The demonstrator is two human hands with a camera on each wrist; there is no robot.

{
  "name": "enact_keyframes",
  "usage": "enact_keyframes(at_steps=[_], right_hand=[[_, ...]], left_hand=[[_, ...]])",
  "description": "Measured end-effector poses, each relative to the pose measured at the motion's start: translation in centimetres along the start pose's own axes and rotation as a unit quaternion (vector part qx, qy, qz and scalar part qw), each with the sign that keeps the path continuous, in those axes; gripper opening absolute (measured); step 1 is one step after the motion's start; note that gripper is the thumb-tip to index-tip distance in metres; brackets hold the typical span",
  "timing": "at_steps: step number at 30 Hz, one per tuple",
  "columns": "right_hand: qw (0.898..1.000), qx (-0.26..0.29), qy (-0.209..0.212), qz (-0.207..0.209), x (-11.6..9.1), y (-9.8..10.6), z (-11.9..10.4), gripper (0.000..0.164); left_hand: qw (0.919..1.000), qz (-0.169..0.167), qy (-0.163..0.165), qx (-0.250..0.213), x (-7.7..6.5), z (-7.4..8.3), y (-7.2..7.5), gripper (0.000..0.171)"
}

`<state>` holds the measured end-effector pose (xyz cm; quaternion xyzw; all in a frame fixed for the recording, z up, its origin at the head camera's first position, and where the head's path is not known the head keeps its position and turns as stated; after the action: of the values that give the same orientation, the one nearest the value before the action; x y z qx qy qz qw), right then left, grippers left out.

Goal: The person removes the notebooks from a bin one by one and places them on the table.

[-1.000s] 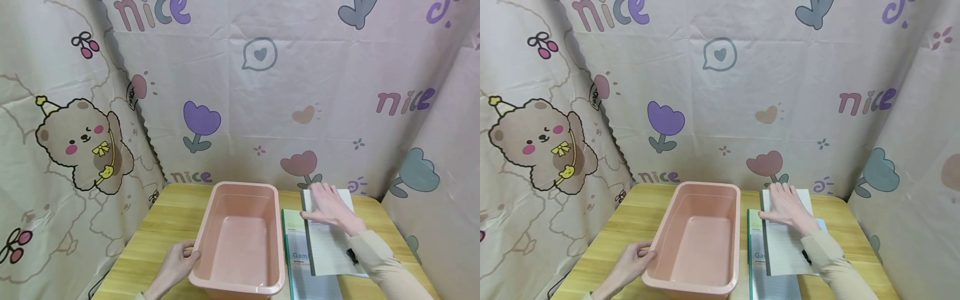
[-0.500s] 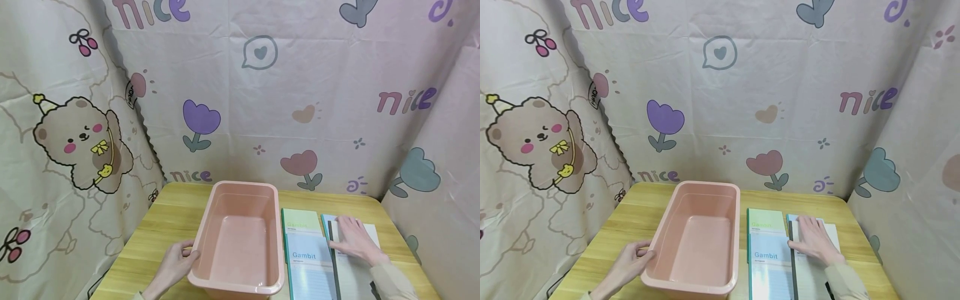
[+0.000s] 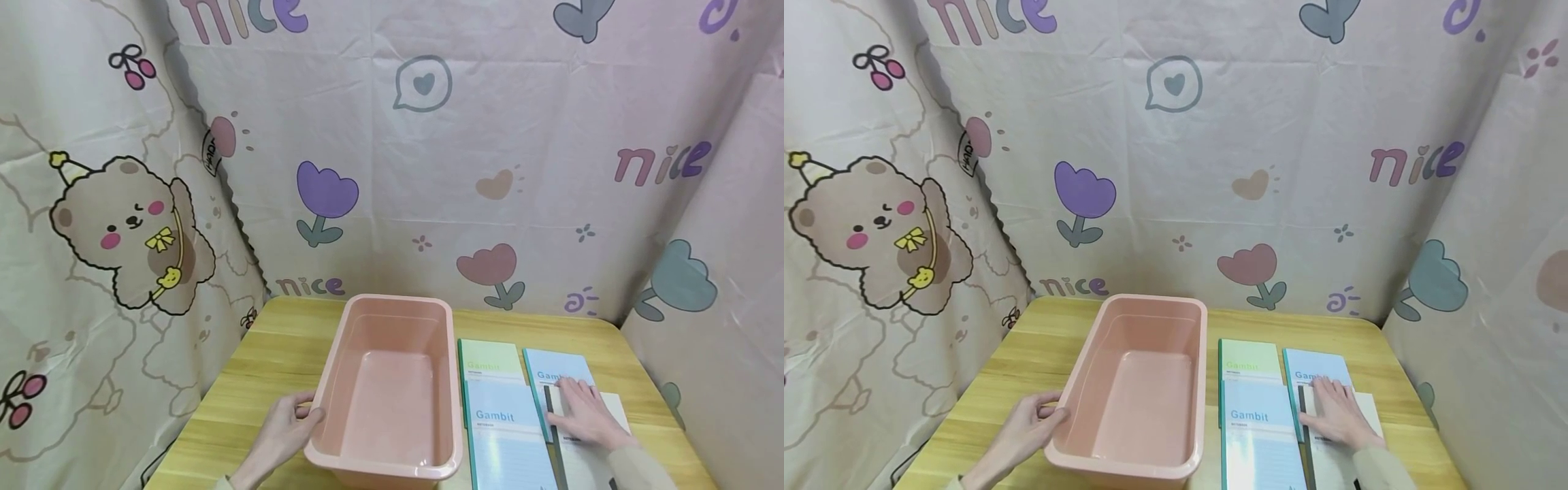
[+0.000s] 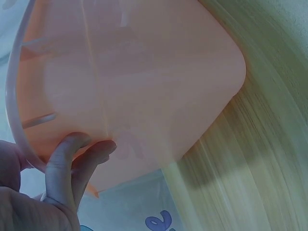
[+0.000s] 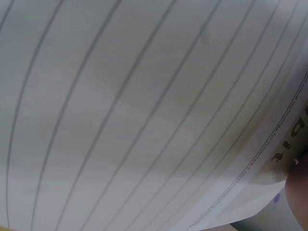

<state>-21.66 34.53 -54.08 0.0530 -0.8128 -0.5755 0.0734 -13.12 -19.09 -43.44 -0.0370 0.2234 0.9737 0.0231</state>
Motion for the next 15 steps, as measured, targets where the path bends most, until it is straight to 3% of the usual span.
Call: enact_keyframes(at_steps=[5,15], right_hand=[[0.998,0.023,-0.034,-0.055,0.2,-1.1,0.5,0.08],[0.999,0.023,-0.013,-0.046,0.8,-2.6,1.4,0.076]], left_hand=[[1.0,0.0,-0.004,-0.001,0.0,0.0,0.0,0.051],[1.0,0.006,-0.001,0.004,0.1,0.0,-0.1,0.05]])
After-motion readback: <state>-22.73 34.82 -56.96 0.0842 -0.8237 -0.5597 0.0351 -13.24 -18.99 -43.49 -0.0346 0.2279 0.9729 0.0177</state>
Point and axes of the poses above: each hand's wrist, its own x-axis towards the middle knuckle, its own y-axis out of the back of the hand, z = x × y, the point moved 1 cm from there along x, towards the middle knuckle, and after that the axes turned 4 degrees about x, right-handed, at the moved point
